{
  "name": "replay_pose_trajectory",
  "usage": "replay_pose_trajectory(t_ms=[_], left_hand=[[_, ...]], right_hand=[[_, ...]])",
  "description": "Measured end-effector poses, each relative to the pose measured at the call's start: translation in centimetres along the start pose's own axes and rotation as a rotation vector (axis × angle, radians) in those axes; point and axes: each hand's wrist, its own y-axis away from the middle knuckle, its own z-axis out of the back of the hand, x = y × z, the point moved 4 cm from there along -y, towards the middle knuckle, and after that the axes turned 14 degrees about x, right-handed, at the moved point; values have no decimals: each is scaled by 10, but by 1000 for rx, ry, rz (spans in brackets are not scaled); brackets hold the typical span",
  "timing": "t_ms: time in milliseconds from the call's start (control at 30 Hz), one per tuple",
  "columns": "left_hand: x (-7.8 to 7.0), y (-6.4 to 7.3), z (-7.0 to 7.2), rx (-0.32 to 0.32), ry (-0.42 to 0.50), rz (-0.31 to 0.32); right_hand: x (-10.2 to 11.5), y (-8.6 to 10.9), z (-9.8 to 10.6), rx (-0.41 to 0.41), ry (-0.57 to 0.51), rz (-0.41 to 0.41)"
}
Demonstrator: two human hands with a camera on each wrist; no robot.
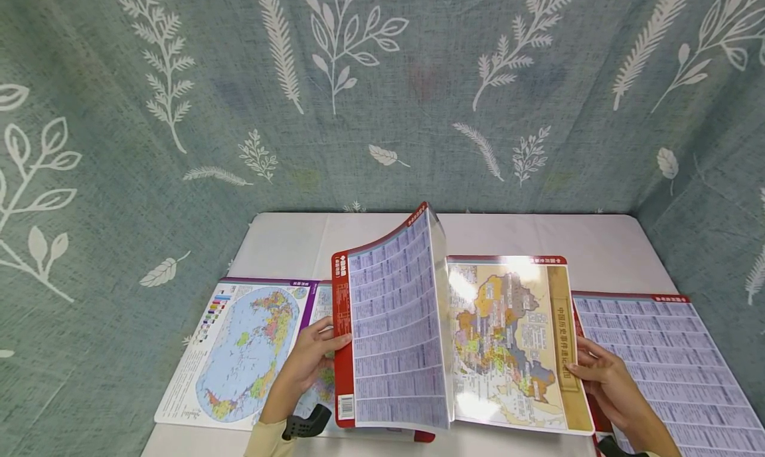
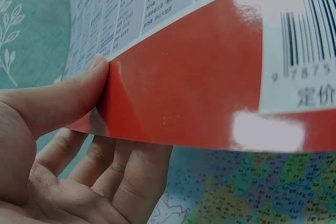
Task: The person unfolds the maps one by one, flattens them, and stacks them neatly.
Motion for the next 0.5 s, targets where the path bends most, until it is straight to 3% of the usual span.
replay_pose_trajectory(t_ms=[233,500], left_hand=[[3,1,10,-36,13,4],[0,7,17,-70,9,-8]], right_hand=[[1,1,1,17,-57,24],[5,-1,6,31,-40,77]])
